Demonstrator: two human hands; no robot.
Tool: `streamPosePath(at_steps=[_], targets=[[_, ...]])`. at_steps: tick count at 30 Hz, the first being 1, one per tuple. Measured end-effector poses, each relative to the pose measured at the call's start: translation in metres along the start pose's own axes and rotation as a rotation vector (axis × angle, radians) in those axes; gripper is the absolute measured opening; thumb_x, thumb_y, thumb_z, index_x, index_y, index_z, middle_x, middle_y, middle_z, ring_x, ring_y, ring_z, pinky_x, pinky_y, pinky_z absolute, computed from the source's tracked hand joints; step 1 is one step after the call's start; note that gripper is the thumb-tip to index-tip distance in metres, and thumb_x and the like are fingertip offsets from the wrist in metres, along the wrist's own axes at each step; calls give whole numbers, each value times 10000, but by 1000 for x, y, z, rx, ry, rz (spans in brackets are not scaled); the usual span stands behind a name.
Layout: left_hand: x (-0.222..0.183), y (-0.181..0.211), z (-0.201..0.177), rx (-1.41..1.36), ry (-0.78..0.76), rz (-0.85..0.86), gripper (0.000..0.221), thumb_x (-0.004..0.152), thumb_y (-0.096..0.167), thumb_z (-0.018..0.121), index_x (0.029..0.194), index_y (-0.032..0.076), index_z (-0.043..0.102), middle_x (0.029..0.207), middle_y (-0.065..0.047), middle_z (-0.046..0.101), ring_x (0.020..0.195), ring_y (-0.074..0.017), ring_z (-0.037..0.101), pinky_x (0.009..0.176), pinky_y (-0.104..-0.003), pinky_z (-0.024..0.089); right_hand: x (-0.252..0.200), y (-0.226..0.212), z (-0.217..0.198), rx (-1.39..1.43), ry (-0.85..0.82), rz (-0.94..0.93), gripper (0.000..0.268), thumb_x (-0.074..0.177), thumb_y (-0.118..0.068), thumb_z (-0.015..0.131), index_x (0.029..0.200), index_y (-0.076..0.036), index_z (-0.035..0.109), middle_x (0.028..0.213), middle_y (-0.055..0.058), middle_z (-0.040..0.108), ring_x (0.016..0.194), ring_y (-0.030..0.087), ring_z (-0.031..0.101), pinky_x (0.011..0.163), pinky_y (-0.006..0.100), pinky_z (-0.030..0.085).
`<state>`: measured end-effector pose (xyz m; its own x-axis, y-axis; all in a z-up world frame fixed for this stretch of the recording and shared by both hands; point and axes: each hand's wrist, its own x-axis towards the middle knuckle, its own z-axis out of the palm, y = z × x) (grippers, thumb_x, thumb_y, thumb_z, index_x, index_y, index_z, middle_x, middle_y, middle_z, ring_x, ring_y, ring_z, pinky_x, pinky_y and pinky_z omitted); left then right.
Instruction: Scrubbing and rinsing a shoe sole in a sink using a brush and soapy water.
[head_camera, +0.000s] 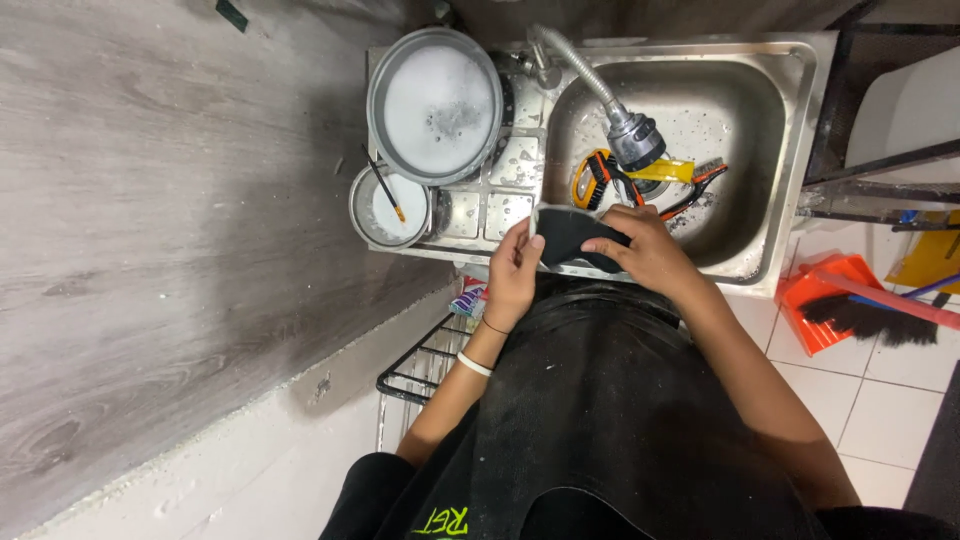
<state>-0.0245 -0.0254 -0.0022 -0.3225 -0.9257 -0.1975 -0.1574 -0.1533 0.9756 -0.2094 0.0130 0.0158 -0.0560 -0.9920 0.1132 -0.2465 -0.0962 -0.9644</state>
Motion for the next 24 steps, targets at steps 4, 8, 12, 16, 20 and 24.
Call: streamPosePath(at_steps=[4, 8, 12, 16, 20, 24], targets=[[-2, -7, -8, 134, -41, -11, 259, 938, 146, 464, 1113, -15, 568, 989, -168, 631, 975, -158, 532, 861, -377, 450, -18, 20, 3, -299, -5, -140, 226, 783, -189, 689, 693, -56, 531, 638, 53, 491, 601, 229, 492, 702, 333, 307], [6, -24, -16, 337, -39, 66, 228, 923, 140, 463, 1013, -22, 596, 839, -186, 630, 847, -226, 575, 746, -383, 472, -17, 23, 4, -406, -29, -166, 232, 774, -245, 681, 713, -77, 534, 688, 37, 525, 671, 220, 520, 778, 368, 311], [0, -12, -15, 61, -26, 15, 207, 900, -13, 379, 974, 5, 571, 826, -103, 616, 838, -153, 542, 792, -345, 472, -23, 23, 9, -350, -50, -102, 189, 763, -199, 693, 768, -58, 567, 704, 55, 546, 700, 242, 541, 785, 390, 324], [-11, -72, -21, -479, -163, -320, 239, 941, 56, 319, 1090, 10, 500, 992, -92, 590, 925, -153, 565, 821, -346, 502, -19, 24, 2, -135, -44, -37, 150, 739, -173, 694, 751, -75, 582, 660, 49, 551, 638, 254, 555, 685, 361, 365], [-6, -64, -25, -740, -461, -428, 248, 873, 69, 465, 1108, 16, 526, 1101, -129, 588, 1036, -190, 550, 910, -414, 440, -17, 10, 5, 210, -56, 170, 138, 743, -152, 703, 717, -58, 605, 589, 29, 556, 561, 145, 486, 616, 286, 373], [-8, -61, -19, -843, -265, -309, 235, 900, 60, 432, 1108, 22, 536, 986, -57, 590, 900, -116, 562, 805, -211, 467, -14, -5, -3, 331, -13, 253, 168, 756, -140, 708, 689, -45, 588, 584, 2, 526, 578, 90, 419, 568, 257, 360]])
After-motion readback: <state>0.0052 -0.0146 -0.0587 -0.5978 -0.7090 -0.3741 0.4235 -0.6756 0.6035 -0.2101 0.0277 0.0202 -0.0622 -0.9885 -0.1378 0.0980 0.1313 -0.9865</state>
